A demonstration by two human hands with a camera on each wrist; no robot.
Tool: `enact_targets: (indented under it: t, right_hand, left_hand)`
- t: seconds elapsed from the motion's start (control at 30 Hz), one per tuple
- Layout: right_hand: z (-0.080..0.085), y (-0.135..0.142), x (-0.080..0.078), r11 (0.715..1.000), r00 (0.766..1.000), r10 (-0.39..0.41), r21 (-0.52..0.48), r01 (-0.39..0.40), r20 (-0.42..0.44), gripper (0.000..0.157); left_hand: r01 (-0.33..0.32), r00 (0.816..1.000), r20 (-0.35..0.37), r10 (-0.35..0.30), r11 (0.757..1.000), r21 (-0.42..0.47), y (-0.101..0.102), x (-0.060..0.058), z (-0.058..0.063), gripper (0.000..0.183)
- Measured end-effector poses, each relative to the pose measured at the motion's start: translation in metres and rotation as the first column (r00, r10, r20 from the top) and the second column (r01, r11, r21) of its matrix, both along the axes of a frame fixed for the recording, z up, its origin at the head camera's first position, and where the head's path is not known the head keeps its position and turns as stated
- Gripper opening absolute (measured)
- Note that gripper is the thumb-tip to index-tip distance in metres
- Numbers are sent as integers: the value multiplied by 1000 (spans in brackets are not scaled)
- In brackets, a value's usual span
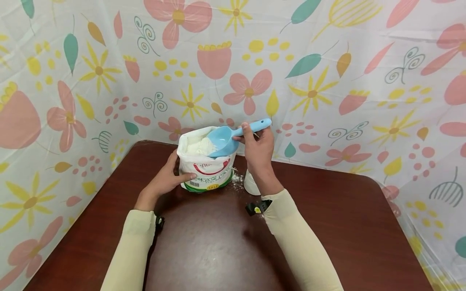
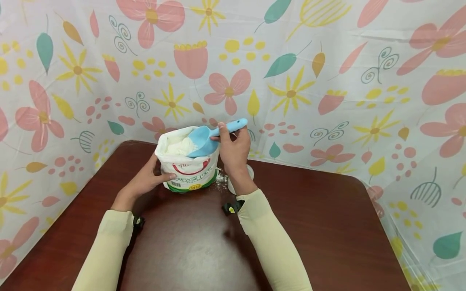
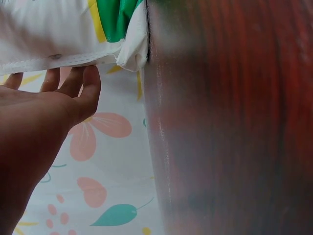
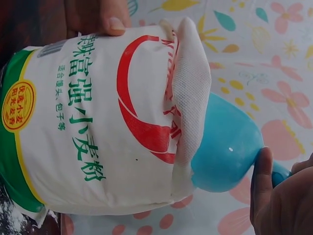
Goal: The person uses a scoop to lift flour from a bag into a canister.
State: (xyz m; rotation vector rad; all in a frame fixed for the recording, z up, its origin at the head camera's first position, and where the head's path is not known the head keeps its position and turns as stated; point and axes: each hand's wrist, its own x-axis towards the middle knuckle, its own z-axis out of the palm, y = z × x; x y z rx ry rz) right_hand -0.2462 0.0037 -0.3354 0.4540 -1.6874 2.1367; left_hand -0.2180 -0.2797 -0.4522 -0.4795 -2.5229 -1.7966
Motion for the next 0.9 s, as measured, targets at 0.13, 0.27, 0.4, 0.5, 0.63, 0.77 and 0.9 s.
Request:
enact_targets:
  t: [0.13, 0.27, 0.4, 0.5, 0.63, 0.77, 0.9]
  right_hand:
    - [-2, -1, 1, 999, 1000, 10, -48, -10, 0, 17]
    - [-3, -1, 1, 996, 1000, 14, -90, -14, 7, 13]
    - [-3, -1, 0, 990, 999, 19, -140, -14, 28, 9]
    - [-3, -2, -2, 985, 999, 19, -174, -12, 39, 8]
    - [-2, -3, -2, 982, 999, 16, -191, -7, 45, 8]
    - [-1, -4, -2, 981, 999, 13, -192, -3, 51, 8]
    - [-1, -4, -2, 978, 998, 23, -206, -9, 62, 9]
  left_hand:
    - [-16, 999, 27, 17, 1000, -13, 0, 2, -1, 107]
    - [-24, 999, 32, 25, 999, -27, 0, 3, 0, 108]
    - [-16, 1000, 26, 17, 1000, -22, 1, 4, 1, 108]
    - [-11, 1000, 21, 12, 1000, -19, 1, 4, 2, 108]
    - [-11, 1000, 23, 11, 1000, -16, 1, 4, 3, 108]
    - [-14, 999, 29, 15, 1000, -21, 1, 4, 3, 109]
    - [-8, 1000, 4, 8, 1000, -21, 0, 3, 2, 110]
